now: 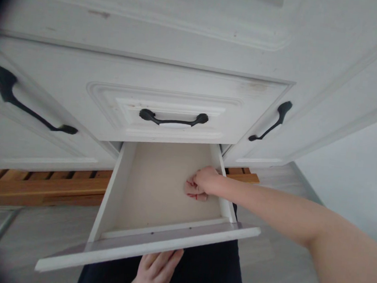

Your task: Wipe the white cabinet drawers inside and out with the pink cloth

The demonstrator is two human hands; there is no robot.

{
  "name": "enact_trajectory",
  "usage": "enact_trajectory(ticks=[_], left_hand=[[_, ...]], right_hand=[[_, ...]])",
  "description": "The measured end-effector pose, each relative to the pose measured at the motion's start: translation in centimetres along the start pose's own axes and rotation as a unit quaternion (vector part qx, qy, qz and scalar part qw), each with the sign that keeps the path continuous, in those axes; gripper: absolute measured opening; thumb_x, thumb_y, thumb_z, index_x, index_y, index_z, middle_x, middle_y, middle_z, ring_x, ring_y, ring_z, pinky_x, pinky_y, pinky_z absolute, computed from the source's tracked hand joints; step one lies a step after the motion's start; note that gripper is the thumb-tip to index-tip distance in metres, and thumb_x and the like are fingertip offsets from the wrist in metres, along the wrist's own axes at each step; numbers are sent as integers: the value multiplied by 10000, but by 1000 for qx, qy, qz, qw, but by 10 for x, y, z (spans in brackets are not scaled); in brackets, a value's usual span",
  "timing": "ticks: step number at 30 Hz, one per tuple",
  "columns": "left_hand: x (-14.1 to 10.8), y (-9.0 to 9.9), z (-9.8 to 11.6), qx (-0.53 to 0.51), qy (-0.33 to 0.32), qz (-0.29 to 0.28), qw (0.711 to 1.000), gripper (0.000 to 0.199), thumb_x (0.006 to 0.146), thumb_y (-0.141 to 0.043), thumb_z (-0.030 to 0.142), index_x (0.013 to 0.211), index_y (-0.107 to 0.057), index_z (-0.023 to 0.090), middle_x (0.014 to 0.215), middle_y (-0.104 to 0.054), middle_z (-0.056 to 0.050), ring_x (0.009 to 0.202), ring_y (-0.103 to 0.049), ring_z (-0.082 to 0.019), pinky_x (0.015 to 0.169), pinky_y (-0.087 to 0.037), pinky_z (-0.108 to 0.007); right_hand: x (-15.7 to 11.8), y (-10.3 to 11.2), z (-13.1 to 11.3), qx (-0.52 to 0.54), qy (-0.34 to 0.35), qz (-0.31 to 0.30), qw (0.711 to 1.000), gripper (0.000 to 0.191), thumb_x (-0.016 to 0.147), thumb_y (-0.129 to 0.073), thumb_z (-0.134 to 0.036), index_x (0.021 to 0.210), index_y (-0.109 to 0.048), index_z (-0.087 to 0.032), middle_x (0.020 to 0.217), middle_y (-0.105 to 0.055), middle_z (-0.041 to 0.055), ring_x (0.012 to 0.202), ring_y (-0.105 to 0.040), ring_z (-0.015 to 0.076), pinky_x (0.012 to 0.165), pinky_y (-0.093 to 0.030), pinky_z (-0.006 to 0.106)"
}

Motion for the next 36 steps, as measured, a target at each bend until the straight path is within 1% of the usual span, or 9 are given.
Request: enact_trajectory(ticks=[4, 7, 11, 14, 18, 23, 29, 33, 36], left_hand=[[0, 1, 0, 2, -5, -7, 1000, 393, 928, -548, 60, 1206, -731, 269, 968, -782, 3, 894, -660, -148, 1100, -417, -334], [2, 2, 0, 2, -5, -8, 1000, 392, 939, -536, 60, 1218, -726, 261, 971, -784, 1, 916, -661, -150, 1098, -418, -326], [4, 1, 2, 3, -9, 4, 1000, 344, 940, -559, 83, 1189, -733, 243, 910, -770, 0, 852, -655, -140, 1026, -466, -297], [4, 0, 2, 6, -4, 14, 1000, 322, 925, -597, 97, 1174, -733, 249, 857, -751, 9, 824, -653, -132, 971, -496, -279], [1, -1, 3, 8, -14, -1, 1000, 307, 908, -635, 104, 1169, -730, 234, 882, -745, 6, 825, -659, -130, 965, -502, -279], [-11, -3, 0, 27, -43, -33, 998, 290, 887, -710, 179, 1163, -727, 263, 920, -743, 23, 828, -649, -118, 958, -499, -271], [-32, -9, -2, 82, -106, -103, 986, 384, 789, -841, 337, 1156, -728, 329, 970, -747, 27, 850, -638, -137, 902, -523, -273], [-26, -4, -3, 63, -86, -82, 991, 361, 809, -806, 280, 1158, -733, 333, 994, -743, 50, 852, -622, -127, 920, -523, -267], [-23, -2, -3, 59, -79, -72, 993, 373, 824, -781, 261, 1180, -726, 359, 983, -739, 68, 861, -616, -116, 898, -526, -234]], right_hand=[[-35, -14, -19, -22, 62, -121, 990, 262, 557, -787, -88, 763, -695, -221, 685, -680, 13, 641, -650, 214, 549, -396, 290], [-46, -5, -20, 37, 90, -177, 979, 168, 672, -693, -139, 803, -684, -243, 658, -645, -16, 580, -589, 175, 514, -325, 265], [-35, 19, -34, 174, 125, -39, 976, 252, 771, -614, -159, 1004, -687, -222, 966, -702, 40, 834, -645, 194, 684, -445, 273], [-17, 31, -69, 310, 242, 67, 917, 470, 854, -612, -195, 1324, -611, -211, 1192, -655, 94, 1091, -614, 215, 935, -484, 317], [9, 38, -126, 402, 351, 104, 839, 638, 949, -562, -244, 1565, -401, -207, 1324, -589, 127, 1237, -533, 217, 1080, -432, 349], [34, 32, -185, 385, 457, -25, 802, 592, 914, -540, -113, 1493, -515, -236, 1026, -680, 16, 945, -593, 152, 911, -480, 250], [61, 26, -186, 456, 435, -200, 750, 577, 691, -659, -60, 1260, -691, -143, 910, -613, -36, 849, -573, 115, 767, -469, 179], [60, 22, -176, 587, 388, -325, 632, 472, 618, -700, -79, 1080, -736, -170, 1117, -670, -17, 1077, -616, 149, 908, -479, 190], [49, 28, -177, 651, 406, -335, 547, 352, 640, -733, -115, 988, -754, -165, 1165, -675, 8, 1177, -593, 175, 1021, -448, 222]])
Point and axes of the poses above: each hand's wrist, its own x-axis towards the middle knuckle, its own y-axis out of the back of the hand, z = x × y, the point moved 3 cm from there along x, towards the middle knuckle
